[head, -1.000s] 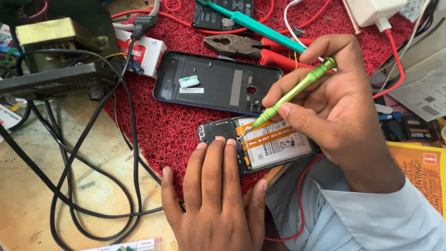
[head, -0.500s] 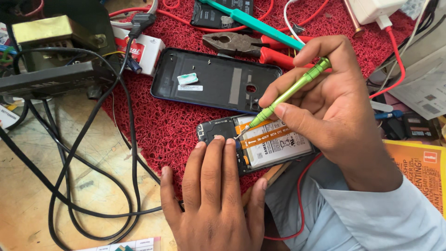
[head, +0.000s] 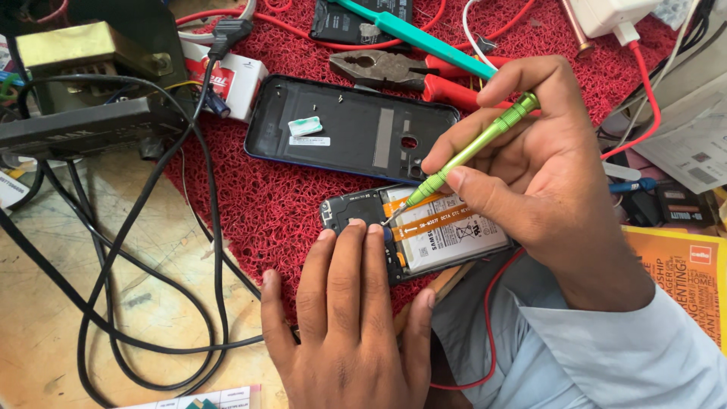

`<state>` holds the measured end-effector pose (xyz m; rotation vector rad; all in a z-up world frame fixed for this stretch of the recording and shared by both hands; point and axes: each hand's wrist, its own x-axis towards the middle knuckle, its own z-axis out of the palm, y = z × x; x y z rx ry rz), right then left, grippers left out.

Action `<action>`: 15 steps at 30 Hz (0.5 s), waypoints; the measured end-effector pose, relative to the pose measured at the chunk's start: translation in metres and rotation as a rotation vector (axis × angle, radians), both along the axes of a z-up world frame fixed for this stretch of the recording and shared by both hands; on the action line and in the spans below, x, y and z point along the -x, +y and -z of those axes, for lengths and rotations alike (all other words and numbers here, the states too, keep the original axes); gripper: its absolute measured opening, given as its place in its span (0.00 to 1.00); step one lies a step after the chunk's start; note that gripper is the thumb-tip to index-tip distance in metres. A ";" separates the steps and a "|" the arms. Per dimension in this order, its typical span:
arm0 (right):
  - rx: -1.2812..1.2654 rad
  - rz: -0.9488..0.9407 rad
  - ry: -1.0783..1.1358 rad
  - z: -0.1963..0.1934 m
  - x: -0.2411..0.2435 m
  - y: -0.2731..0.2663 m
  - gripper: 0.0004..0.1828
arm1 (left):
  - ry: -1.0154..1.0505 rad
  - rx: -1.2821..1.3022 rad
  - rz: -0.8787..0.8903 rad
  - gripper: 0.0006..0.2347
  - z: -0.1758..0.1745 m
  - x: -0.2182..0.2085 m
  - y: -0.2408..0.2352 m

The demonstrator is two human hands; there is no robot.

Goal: The person uses a green screwdriver to remove screws from a disassembled mobile phone on a cluttered workbench. They then pick up a small circuit board, inspect it, and place it back down before continuing to unscrew components from the phone chassis.

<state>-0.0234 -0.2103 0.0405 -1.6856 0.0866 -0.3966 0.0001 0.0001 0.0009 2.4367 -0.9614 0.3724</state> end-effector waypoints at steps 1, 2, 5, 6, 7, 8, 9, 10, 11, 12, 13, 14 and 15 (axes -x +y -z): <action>-0.002 0.001 -0.003 0.000 0.000 0.000 0.28 | 0.001 0.001 0.000 0.27 0.000 0.000 0.000; -0.005 0.002 -0.005 0.000 0.000 0.000 0.28 | 0.002 0.002 0.000 0.27 0.000 0.000 0.000; -0.002 0.010 -0.007 0.001 0.000 0.000 0.27 | 0.004 0.003 -0.001 0.27 0.000 0.000 0.000; 0.001 0.012 -0.006 0.001 0.000 0.000 0.27 | 0.005 0.003 -0.001 0.27 0.000 0.000 0.000; 0.005 0.013 -0.006 0.001 0.000 0.000 0.26 | 0.005 0.003 0.000 0.27 0.000 0.000 0.000; 0.008 0.013 -0.006 0.001 0.000 0.000 0.26 | 0.005 0.003 0.001 0.27 0.000 0.000 0.000; 0.012 0.012 -0.008 0.001 0.000 0.000 0.26 | 0.005 0.003 0.001 0.27 0.000 0.000 0.000; 0.015 0.011 -0.009 0.001 0.000 0.000 0.26 | 0.005 0.004 0.001 0.27 -0.001 0.000 0.000; 0.019 0.009 -0.012 0.001 0.000 0.000 0.26 | 0.004 0.005 0.000 0.27 -0.001 0.000 0.000; 0.022 0.010 -0.012 0.001 0.000 0.000 0.26 | 0.004 0.005 0.000 0.27 -0.001 0.000 0.000; 0.025 0.011 -0.012 0.001 0.000 0.000 0.26 | 0.004 0.003 0.000 0.27 -0.001 -0.001 0.000; 0.027 0.014 -0.007 0.001 0.000 0.000 0.26 | 0.005 0.001 0.000 0.27 -0.001 0.000 0.000; 0.028 0.017 -0.004 0.001 0.001 0.001 0.26 | 0.005 -0.002 0.000 0.27 -0.001 0.000 0.000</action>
